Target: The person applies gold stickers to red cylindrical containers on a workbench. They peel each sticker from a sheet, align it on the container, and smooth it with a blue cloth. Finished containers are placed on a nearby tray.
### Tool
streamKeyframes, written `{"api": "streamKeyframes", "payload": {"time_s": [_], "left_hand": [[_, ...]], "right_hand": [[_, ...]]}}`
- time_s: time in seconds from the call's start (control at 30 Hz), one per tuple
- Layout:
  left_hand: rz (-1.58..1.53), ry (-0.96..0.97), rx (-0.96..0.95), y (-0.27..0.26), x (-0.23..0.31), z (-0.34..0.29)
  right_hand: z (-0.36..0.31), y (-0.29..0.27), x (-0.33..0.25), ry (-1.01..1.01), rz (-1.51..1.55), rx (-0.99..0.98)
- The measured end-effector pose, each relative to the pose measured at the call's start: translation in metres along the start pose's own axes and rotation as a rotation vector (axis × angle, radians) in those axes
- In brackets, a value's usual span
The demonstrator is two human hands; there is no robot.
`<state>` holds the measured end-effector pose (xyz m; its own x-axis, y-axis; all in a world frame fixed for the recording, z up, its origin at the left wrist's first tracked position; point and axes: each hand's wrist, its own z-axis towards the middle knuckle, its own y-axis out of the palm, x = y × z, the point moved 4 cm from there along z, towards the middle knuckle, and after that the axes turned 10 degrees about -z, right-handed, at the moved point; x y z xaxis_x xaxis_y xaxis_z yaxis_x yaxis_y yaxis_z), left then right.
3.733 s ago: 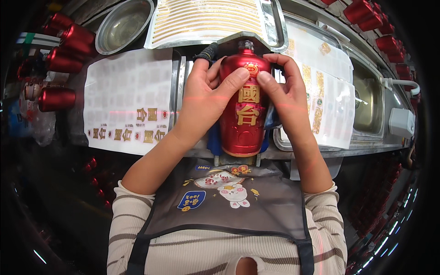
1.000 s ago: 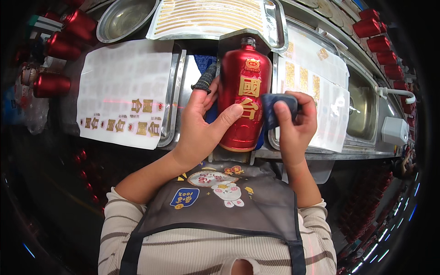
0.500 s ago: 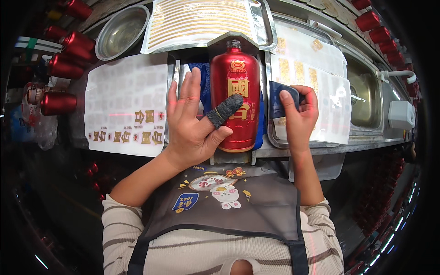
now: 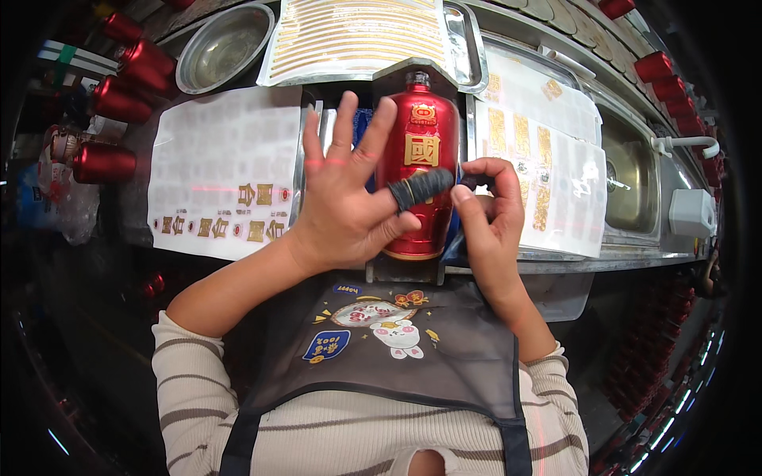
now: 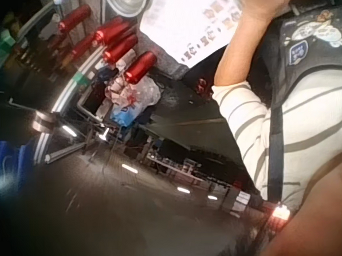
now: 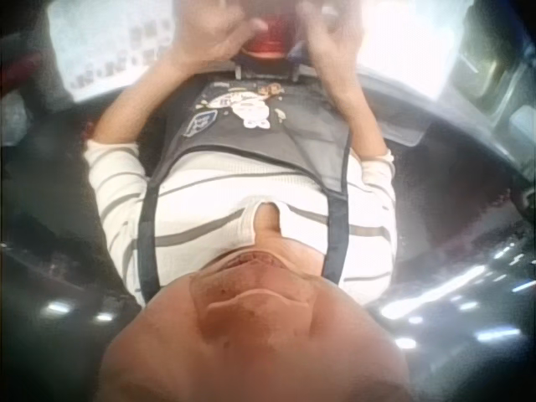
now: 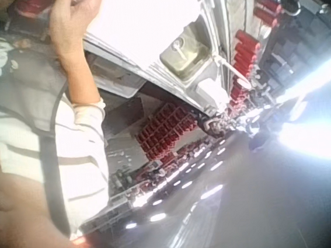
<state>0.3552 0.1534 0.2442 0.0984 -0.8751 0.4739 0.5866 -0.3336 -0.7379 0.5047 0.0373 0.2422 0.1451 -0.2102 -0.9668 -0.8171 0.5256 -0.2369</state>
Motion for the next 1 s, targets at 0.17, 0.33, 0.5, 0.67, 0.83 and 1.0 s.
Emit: {"api": "streamKeyframes", "payload": {"time_s": [0.17,0.33,0.5,0.67,0.83,1.0], "left_hand": [[-0.066,-0.029,-0.004,-0.003,-0.028,0.021],[-0.143,-0.093,-0.007,-0.008,-0.042,0.003],[-0.138,-0.012,-0.023,-0.013,-0.033,0.019],[-0.099,0.05,0.005,-0.005,-0.042,0.039],[-0.325,-0.083,0.007,0.005,-0.055,0.05],[-0.235,-0.032,-0.027,0.0,-0.056,0.047]], "right_hand": [[0.003,0.011,0.008,-0.163,-0.173,0.063],[0.001,0.013,0.014,-0.115,-0.147,0.038],[0.001,0.015,0.013,-0.116,-0.078,0.056],[0.0,0.011,0.019,-0.135,-0.209,0.023],[0.0,0.015,0.018,-0.135,-0.114,0.049],[0.0,0.015,0.017,-0.144,-0.104,0.044]]}}
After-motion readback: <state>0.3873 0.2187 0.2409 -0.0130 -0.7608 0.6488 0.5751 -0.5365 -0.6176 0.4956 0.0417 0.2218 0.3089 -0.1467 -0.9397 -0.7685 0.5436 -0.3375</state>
